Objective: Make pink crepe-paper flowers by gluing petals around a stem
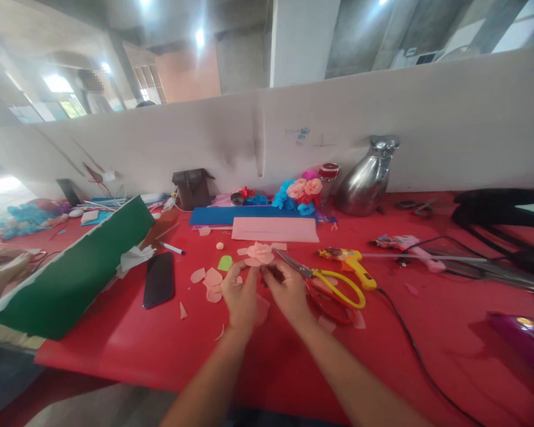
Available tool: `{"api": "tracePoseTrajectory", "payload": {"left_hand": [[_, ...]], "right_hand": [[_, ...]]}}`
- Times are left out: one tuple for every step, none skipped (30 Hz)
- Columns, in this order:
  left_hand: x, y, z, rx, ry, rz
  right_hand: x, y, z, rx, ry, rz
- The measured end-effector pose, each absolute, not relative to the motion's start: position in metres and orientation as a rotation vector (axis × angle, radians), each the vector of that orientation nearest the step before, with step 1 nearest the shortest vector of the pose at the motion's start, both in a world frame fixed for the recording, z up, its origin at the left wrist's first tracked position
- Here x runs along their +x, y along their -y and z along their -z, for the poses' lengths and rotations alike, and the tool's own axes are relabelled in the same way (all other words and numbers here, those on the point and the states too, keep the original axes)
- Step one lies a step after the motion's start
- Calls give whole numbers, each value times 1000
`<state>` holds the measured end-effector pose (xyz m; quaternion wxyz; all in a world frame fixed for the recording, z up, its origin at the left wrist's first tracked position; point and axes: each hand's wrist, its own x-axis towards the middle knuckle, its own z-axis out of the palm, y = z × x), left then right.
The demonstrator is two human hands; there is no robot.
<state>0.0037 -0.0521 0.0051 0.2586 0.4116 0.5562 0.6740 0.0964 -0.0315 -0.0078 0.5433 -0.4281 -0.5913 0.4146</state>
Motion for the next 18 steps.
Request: {"api": "tracePoseTrajectory", "payload": {"left_hand": [[4,52,-6,1105,-1511,-1826],[4,52,-6,1091,-1506,-1829],[4,52,-6,1075,-1491,-1835],[5,52,-5,1055,-1468,-1845],[5,52,-4,1035,-1437,-1854],[5,51,-4,1018,-1403,-1860],[5,50,-3,999,-1370,-1864],[6,50,-2,977,-1342,-1866],[6,49,-2,952,-1318,-1867],[6,49,-1,929,-1298,-1868],[6,48,-1,907,-1280,-1873],[6,47,-1,894,-1263,-1878],[5,47,-1,890,-1247,-1882],[4,46,0,895,-1235,-1883],[3,45,0,903,-1229,-1883],[2,45,1,911,-1227,-1882],[1,44,2,918,-1231,-1880],[0,43,3,923,-1236,-1879]], "right_hand": [[96,32,8,-1020,1405,-979],[96,32,8,-1028,1406,-975],[95,32,8,-1039,1403,-974],[95,32,8,-1048,1396,-977],[95,32,8,-1054,1384,-986],[94,32,9,-1053,1373,-999],[94,32,9,-1047,1364,-1016],[94,33,9,-1036,1355,-1033],[93,33,9,-1027,1346,-1048],[93,33,9,-1020,1341,-1059],[93,33,8,-1018,1338,-1066],[93,34,8,-1019,1338,-1071],[92,34,8,-1021,1338,-1077],[92,34,7,-1021,1340,-1088],[92,34,6,-1016,1341,-1104],[92,34,5,-1009,1341,-1123],[92,34,5,-999,1338,-1142],[92,34,4,-988,1334,-1159]]}}
